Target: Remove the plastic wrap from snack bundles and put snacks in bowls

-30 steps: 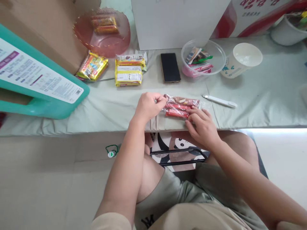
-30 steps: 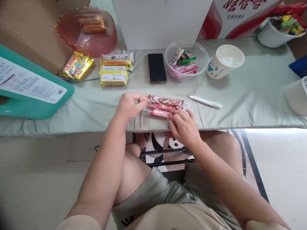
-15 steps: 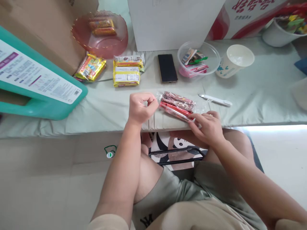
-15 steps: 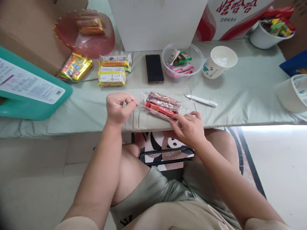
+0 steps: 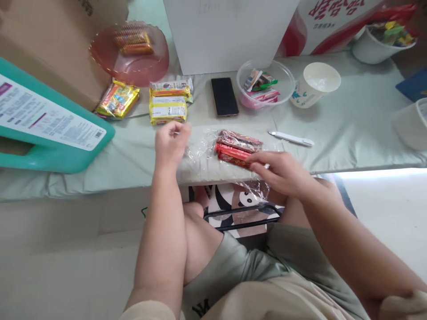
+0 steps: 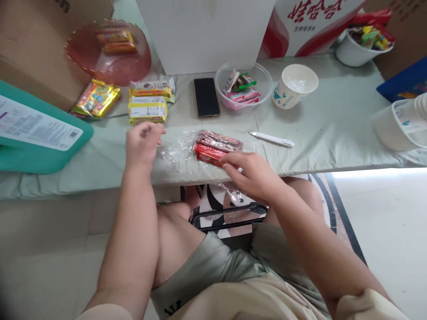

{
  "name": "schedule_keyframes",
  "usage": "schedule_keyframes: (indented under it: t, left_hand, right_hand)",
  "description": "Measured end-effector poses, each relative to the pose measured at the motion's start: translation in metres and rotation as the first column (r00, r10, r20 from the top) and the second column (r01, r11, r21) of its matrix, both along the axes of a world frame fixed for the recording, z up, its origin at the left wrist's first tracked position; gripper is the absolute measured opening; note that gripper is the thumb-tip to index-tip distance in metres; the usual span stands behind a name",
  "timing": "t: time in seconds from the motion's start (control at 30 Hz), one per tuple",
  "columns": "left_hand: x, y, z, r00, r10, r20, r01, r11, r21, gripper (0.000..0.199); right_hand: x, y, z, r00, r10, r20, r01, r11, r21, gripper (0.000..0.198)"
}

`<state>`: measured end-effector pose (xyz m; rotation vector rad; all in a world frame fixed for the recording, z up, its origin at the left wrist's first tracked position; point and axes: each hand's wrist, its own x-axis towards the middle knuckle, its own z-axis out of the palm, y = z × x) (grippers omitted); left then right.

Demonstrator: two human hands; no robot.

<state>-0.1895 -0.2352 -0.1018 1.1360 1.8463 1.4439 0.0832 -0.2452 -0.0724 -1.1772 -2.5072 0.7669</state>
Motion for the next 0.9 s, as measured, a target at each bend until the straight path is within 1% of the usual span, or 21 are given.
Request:
schedule_keyframes:
  t: [0.03,0.07,0.1,0.13,0.2,0.27,0.3,0.33,0.37,0.4,0.43,0.5,0.57,0.6,0.67,0.73,0.8,0.9]
  left_hand:
    - [0.002,0.001,0.0,0.998,-0.031,-0.063,0.024,0.992,-0.12,0.029]
    - [0.004,0.001,0.001,0.99,-0.087,-0.113,0.06,0.972,-0.225,0.031]
    - [0.006,0.0,0.002,0.979,-0.145,-0.144,0.096,0.948,-0.303,0.035]
    - [0.008,-0.002,0.004,0.965,-0.205,-0.162,0.136,0.923,-0.36,0.039]
    - [0.007,-0.006,0.005,0.928,-0.336,-0.16,0.237,0.865,-0.443,0.041]
    - [0.004,-0.011,0.005,0.883,-0.461,-0.084,0.363,0.787,-0.499,0.035]
    - [0.002,-0.012,0.004,0.869,-0.494,-0.029,0.414,0.757,-0.505,0.03]
    - [0.0,-0.013,0.002,0.865,-0.502,0.022,0.445,0.744,-0.499,0.025]
    - [-0.001,-0.014,0.0,0.872,-0.486,0.058,0.45,0.749,-0.487,0.023]
    - [-0.001,-0.013,-0.003,0.889,-0.453,0.074,0.43,0.767,-0.475,0.025]
    - [-0.001,-0.012,-0.006,0.904,-0.42,0.077,0.405,0.786,-0.468,0.029]
    - [0.001,-0.009,-0.012,0.924,-0.377,0.062,0.362,0.81,-0.461,0.038]
    - [0.005,-0.006,-0.016,0.923,-0.379,0.069,0.367,0.808,-0.46,0.036]
    - [0.006,-0.005,-0.016,0.916,-0.393,0.086,0.384,0.793,-0.473,0.031]
    - [0.008,-0.005,-0.015,0.896,-0.426,0.124,0.426,0.749,-0.508,0.022]
    - [0.009,-0.007,-0.011,0.865,-0.469,0.18,0.49,0.71,-0.506,0.028]
    - [0.01,-0.008,-0.007,0.827,-0.497,0.263,0.561,0.708,-0.428,0.032]
    - [0.015,-0.007,-0.002,0.753,-0.511,0.415,0.631,0.739,-0.236,0.025]
  right_hand:
    - [-0.008,0.002,-0.004,0.997,0.06,-0.037,-0.059,0.998,0.036,0.029]
    - [-0.016,0.004,-0.009,0.992,0.112,-0.063,-0.107,0.991,0.081,0.029]
    - [-0.024,0.006,-0.015,0.988,0.137,-0.077,-0.126,0.983,0.13,0.03]
    - [-0.029,0.009,-0.022,0.989,0.125,-0.082,-0.109,0.978,0.177,0.032]
    - [-0.036,0.015,-0.037,0.997,0.002,-0.082,0.018,0.971,0.238,0.042]
    - [-0.037,0.022,-0.049,0.982,-0.167,-0.085,0.184,0.945,0.271,0.058]
    - [-0.036,0.026,-0.053,0.967,-0.238,-0.093,0.255,0.923,0.289,0.065]
    - [-0.036,0.029,-0.056,0.952,-0.287,-0.106,0.306,0.901,0.307,0.068]
    - [-0.035,0.032,-0.058,0.943,-0.311,-0.12,0.333,0.887,0.321,0.069]
    - [-0.036,0.034,-0.057,0.941,-0.312,-0.131,0.339,0.882,0.329,0.068]
    - [-0.038,0.035,-0.056,0.945,-0.298,-0.134,0.326,0.886,0.328,0.066]
    - [-0.044,0.036,-0.05,0.961,-0.255,-0.106,0.275,0.914,0.297,0.055]
    - [-0.05,0.034,-0.045,0.974,-0.218,-0.059,0.225,0.939,0.26,0.047]
    - [-0.053,0.032,-0.043,0.979,-0.202,-0.038,0.205,0.946,0.25,0.049]
    - [-0.055,0.03,-0.042,0.984,-0.176,0.007,0.169,0.955,0.242,0.063]
    - [-0.054,0.028,-0.044,0.985,-0.156,0.07,0.137,0.965,0.225,0.08]
    - [-0.051,0.029,-0.047,0.982,-0.14,0.129,0.113,0.974,0.195,0.087]
    - [-0.047,0.031,-0.047,0.981,-0.123,0.147,0.099,0.982,0.16,0.089]
